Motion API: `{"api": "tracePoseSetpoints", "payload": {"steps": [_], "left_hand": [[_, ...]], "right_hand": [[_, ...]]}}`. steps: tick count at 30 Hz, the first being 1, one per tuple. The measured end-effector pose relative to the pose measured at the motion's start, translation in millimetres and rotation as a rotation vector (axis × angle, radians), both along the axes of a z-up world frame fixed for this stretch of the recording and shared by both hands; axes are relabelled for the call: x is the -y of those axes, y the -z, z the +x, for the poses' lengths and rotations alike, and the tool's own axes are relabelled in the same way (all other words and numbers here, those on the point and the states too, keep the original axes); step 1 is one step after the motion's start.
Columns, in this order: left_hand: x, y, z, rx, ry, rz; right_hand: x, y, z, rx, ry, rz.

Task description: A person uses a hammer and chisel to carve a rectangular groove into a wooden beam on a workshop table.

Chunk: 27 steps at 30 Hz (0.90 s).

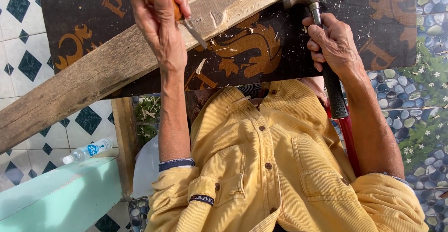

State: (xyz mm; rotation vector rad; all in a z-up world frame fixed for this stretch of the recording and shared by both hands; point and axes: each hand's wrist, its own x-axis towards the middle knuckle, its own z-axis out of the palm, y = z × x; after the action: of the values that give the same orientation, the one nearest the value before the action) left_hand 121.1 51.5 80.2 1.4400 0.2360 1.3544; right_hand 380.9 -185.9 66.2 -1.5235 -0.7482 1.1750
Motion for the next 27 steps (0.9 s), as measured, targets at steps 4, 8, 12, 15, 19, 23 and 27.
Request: {"api": "tracePoseSetpoints", "payload": {"steps": [4, 8, 12, 15, 19, 23, 27], "left_hand": [[12, 5, 22, 0.072, 0.035, -0.015], [23, -7, 39, 0.05, 0.033, 0.081], [24, -7, 43, 0.019, 0.086, 0.107], [26, -12, 42, -0.043, 0.113, 0.112], [24, -16, 48, -0.039, 0.156, 0.16], [19, -8, 48, -0.076, 0.132, 0.2], [16, 0, 47, -0.149, 0.141, 0.223]], "right_hand": [[-1, -1, 0, 0.0, 0.004, -0.006], [-1, -3, -1, -0.023, 0.011, -0.016], [-2, -2, 0, -0.033, 0.014, -0.005], [-1, -6, -2, -0.02, 0.003, -0.008], [-1, -7, -1, -0.013, 0.001, -0.012], [-3, -8, -2, -0.006, 0.013, -0.04], [-2, -9, -2, -0.008, 0.013, -0.041]]}}
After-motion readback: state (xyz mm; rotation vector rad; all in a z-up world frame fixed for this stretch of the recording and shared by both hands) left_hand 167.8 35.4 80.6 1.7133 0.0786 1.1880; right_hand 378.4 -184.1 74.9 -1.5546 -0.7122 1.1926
